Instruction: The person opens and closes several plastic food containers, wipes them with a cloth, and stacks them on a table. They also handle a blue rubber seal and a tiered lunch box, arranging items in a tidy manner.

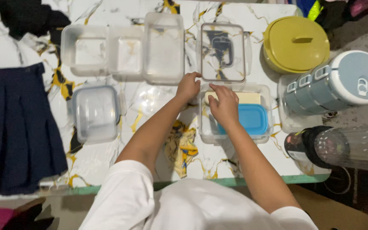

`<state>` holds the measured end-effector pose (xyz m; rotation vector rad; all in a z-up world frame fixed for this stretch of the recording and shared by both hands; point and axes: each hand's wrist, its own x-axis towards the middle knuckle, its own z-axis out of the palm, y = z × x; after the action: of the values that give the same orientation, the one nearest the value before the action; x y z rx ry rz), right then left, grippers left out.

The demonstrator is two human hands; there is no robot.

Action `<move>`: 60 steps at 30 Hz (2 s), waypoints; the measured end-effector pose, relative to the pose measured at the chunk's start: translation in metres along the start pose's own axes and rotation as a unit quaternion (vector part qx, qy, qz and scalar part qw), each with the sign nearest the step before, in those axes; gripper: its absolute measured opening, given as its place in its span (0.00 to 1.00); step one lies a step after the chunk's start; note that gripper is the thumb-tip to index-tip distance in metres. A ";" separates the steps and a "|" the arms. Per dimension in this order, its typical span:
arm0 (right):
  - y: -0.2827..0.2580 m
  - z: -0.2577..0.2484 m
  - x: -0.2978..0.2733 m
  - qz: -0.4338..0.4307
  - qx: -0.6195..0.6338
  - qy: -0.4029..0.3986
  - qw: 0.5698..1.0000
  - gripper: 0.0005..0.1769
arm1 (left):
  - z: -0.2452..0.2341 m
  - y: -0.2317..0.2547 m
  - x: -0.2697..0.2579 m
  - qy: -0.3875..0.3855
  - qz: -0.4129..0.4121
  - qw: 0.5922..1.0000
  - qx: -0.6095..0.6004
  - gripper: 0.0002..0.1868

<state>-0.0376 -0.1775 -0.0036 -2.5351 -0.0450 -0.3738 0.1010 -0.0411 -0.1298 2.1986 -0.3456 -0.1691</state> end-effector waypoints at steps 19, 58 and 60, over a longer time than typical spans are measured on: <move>0.053 0.014 0.029 0.144 -0.142 -0.087 0.975 0.38 | 0.031 0.030 0.075 0.162 0.007 0.985 -0.057 0.24; 0.271 -0.043 -0.074 0.224 0.054 0.184 0.956 0.32 | -0.044 0.099 -0.149 0.128 -0.115 0.985 0.014 0.36; 0.280 -0.031 -0.075 0.241 -0.007 0.160 0.957 0.33 | -0.037 0.093 -0.147 0.141 -0.127 0.981 0.028 0.34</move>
<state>-0.0864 -0.4252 -0.1497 -2.3619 0.6852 -0.5744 -0.0469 -0.0211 -0.0335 2.2795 0.0895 0.0156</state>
